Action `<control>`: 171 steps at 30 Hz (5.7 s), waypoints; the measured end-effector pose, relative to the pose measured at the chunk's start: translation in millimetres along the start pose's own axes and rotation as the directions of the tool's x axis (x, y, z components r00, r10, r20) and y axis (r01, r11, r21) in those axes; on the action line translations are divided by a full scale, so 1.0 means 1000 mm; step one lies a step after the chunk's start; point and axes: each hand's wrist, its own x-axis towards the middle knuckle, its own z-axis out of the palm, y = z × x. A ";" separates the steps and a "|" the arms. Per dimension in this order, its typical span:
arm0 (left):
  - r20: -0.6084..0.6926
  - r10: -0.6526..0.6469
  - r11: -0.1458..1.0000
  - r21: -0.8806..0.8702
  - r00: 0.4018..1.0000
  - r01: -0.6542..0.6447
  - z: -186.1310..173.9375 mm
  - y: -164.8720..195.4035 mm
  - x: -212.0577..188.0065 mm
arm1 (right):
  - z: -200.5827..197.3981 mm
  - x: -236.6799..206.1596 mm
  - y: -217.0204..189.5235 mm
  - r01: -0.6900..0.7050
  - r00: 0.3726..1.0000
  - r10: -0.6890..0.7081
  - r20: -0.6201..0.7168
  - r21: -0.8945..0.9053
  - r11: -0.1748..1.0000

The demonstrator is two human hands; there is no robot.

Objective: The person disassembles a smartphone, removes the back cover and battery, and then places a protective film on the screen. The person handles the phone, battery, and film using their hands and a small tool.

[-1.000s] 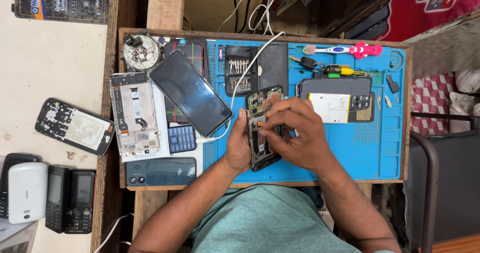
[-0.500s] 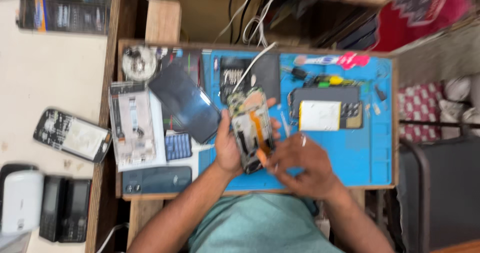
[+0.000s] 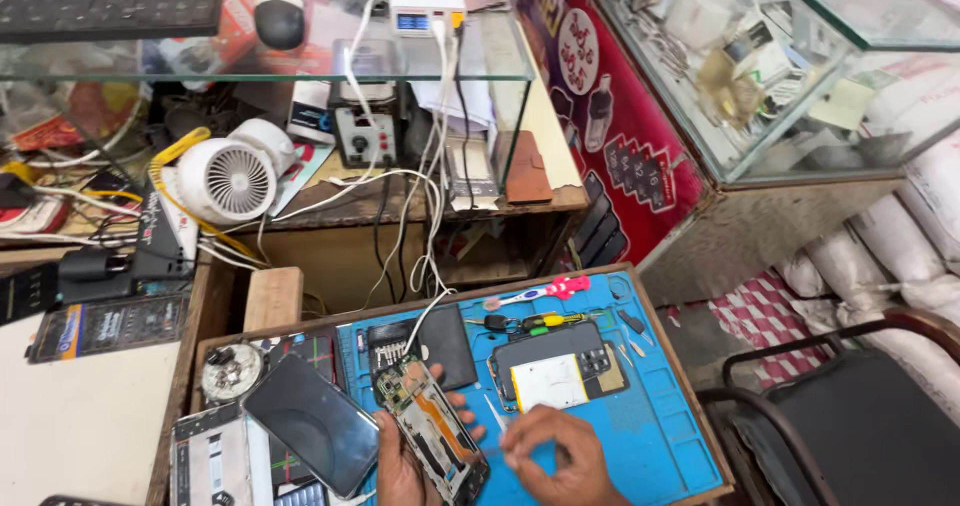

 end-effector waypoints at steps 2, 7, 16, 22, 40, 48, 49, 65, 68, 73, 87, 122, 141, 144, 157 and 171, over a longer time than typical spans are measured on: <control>-0.032 0.017 0.999 0.033 0.999 -0.016 -0.003 -0.003 0.002 | 0.000 -0.001 -0.005 0.031 0.988 -0.080 -0.132 -0.337 0.941; -0.217 0.151 0.955 0.283 0.964 -0.086 0.000 -0.003 0.005 | 0.003 0.000 -0.019 0.290 0.919 -0.393 0.010 -0.693 0.660; -0.135 0.291 0.821 0.543 0.947 -0.175 0.033 0.009 0.002 | 0.009 -0.011 -0.003 -0.084 0.996 0.089 0.008 -0.268 0.960; 0.159 0.273 0.867 0.387 0.949 -0.314 0.026 0.026 -0.023 | 0.006 -0.044 0.017 -0.514 0.828 0.548 0.113 0.543 0.664; 0.181 0.002 0.998 0.058 0.983 -0.013 0.005 0.031 -0.041 | -0.085 -0.015 0.004 -0.126 0.992 0.091 -0.087 -0.726 0.676; 0.224 -0.002 0.990 0.141 0.974 -0.030 0.030 0.045 -0.025 | -0.147 0.035 -0.001 -0.124 0.933 0.350 0.084 -0.838 0.531; 0.210 0.008 0.987 0.153 0.978 -0.041 0.027 0.044 -0.025 | -0.147 0.036 0.002 -0.125 0.931 0.353 0.094 -0.826 0.549; 0.252 0.022 0.993 0.103 0.967 -0.049 0.022 0.045 -0.021 | -0.149 0.074 0.002 -0.248 0.753 0.653 0.079 -0.885 0.393; 0.231 0.003 0.991 0.126 0.973 -0.033 0.023 0.043 -0.019 | -0.153 0.071 0.004 -0.162 0.812 0.568 0.132 -0.885 0.437; 0.220 -0.013 0.986 0.164 0.975 -0.024 0.022 0.043 -0.020 | -0.151 0.075 0.009 -0.153 0.792 0.596 0.130 -0.904 0.400; 0.186 -0.012 0.988 0.151 0.983 -0.016 0.015 0.046 -0.019 | -0.146 0.095 0.014 -0.227 0.688 0.718 0.100 -0.911 0.345; 0.176 -0.028 0.997 0.071 0.984 0.016 0.007 0.040 -0.034 | -0.193 0.048 0.010 -0.664 0.687 0.724 -0.054 -0.449 0.597; 0.149 0.002 0.998 0.061 0.989 -0.011 0.016 0.035 -0.031 | -0.214 -0.019 -0.016 -0.363 0.818 0.277 -0.505 -0.079 0.928; 0.168 -0.013 1.000 0.004 0.986 0.013 0.026 0.032 -0.025 | -0.171 -0.025 -0.005 -0.299 0.726 0.479 -0.494 0.400 0.866; 0.279 0.062 0.988 0.118 0.958 -0.098 0.024 0.023 0.001 | 0.002 0.017 -0.004 -0.324 0.866 0.495 -0.069 0.676 0.662; 0.198 0.175 0.929 0.292 0.964 -0.228 0.016 0.024 0.004 | 0.052 0.033 -0.031 -0.342 0.939 0.326 -0.109 -0.190 0.920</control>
